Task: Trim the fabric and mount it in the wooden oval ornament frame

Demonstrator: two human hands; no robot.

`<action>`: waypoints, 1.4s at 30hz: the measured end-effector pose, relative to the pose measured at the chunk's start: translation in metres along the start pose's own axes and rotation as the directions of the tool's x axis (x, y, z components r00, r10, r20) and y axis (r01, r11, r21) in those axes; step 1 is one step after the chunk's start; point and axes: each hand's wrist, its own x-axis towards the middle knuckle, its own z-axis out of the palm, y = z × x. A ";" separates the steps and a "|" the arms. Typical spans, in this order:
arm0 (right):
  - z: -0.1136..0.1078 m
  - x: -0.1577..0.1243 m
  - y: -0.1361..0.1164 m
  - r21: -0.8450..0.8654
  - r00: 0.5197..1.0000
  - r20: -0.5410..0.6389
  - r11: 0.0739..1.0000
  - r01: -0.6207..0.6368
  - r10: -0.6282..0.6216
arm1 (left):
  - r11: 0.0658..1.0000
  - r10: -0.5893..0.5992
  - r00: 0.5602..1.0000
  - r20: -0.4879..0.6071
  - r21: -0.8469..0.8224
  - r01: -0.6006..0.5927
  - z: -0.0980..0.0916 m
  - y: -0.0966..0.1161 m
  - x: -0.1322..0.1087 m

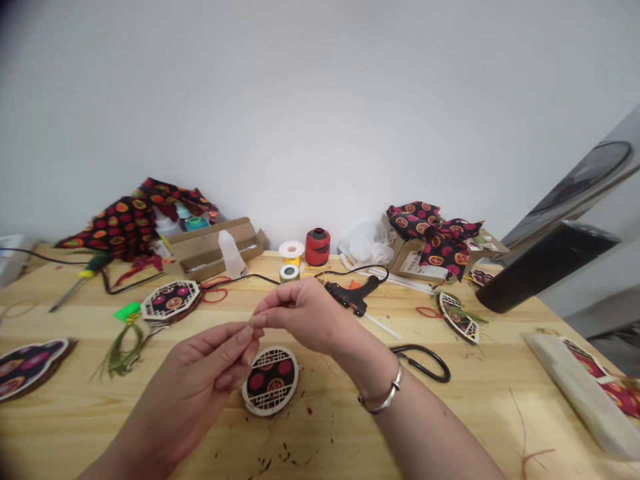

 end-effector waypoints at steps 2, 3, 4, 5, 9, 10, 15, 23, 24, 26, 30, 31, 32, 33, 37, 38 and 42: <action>0.001 -0.001 0.000 -0.014 1.000 0.001 1.000 0.019 -0.019 | 1.000 0.012 1.000 -0.001 0.018 -0.012 0.000 0.000 0.000; 0.001 -0.001 -0.001 -0.016 1.000 -0.003 1.000 0.024 -0.024 | 1.000 0.012 1.000 -0.008 0.027 -0.012 0.000 0.000 0.000; 0.002 -0.002 -0.001 -0.019 1.000 -0.015 0.999 0.026 -0.027 | 0.999 0.009 1.000 -0.017 0.032 -0.008 0.000 0.000 -0.001; 0.002 -0.002 -0.002 -0.026 0.999 -0.032 0.999 0.028 -0.029 | 0.999 0.002 1.000 -0.025 0.036 -0.001 0.000 0.000 -0.001; -0.001 -0.002 -0.005 -0.080 0.991 -0.110 0.994 0.069 -0.077 | 0.998 -0.008 0.999 -0.049 0.057 0.011 -0.001 -0.001 -0.001; -0.002 -0.002 -0.005 -0.091 0.988 -0.124 0.993 0.077 -0.088 | 0.998 -0.010 0.999 -0.053 0.065 0.013 -0.002 -0.002 -0.001; -0.006 -0.005 -0.008 -0.081 0.977 -0.180 0.992 0.097 -0.111 | 0.991 -0.003 0.998 -0.070 0.133 0.012 -0.008 -0.007 0.002; -0.015 -0.013 -0.021 -0.061 0.941 -0.277 0.981 0.182 -0.192 | 0.949 0.074 0.995 -0.072 0.313 -0.048 -0.013 -0.005 0.005; -0.017 -0.014 -0.023 -0.062 0.934 -0.293 0.979 0.194 -0.204 | 0.941 0.086 0.994 -0.067 0.332 -0.059 -0.014 -0.005 0.006; -0.021 -0.016 -0.025 -0.062 0.919 -0.321 0.973 0.222 -0.230 | 0.923 0.101 0.994 -0.051 0.377 -0.074 -0.015 -0.006 0.009; -0.029 -0.021 -0.028 -0.100 0.881 -0.389 0.963 0.251 -0.270 | 0.899 0.105 0.994 -0.043 0.432 -0.076 -0.020 -0.008 0.013; -0.031 -0.022 -0.029 -0.105 0.871 -0.404 0.960 0.260 -0.280 | 0.898 0.101 0.994 -0.047 0.435 -0.071 -0.021 -0.009 0.013; -0.032 -0.023 -0.030 -0.106 0.861 -0.417 0.957 0.271 -0.290 | 0.898 0.096 0.994 -0.050 0.434 -0.065 -0.022 -0.010 0.014; -0.034 -0.025 -0.032 -0.104 0.851 -0.429 0.953 0.286 -0.302 | 0.900 0.090 0.995 -0.050 0.431 -0.060 -0.022 -0.011 0.015; -0.039 -0.030 -0.037 -0.114 0.801 -0.484 0.933 0.342 -0.353 | 0.895 0.089 0.995 -0.046 0.443 -0.060 -0.024 -0.014 0.018; -0.040 -0.031 -0.038 -0.128 0.787 -0.497 0.927 0.352 -0.367 | 0.884 0.112 0.991 -0.073 0.462 -0.066 -0.024 -0.014 0.018; -0.039 -0.033 -0.041 -0.196 0.755 -0.520 0.916 0.350 -0.400 | 0.828 0.314 0.911 -0.268 0.548 -0.124 -0.024 -0.007 0.015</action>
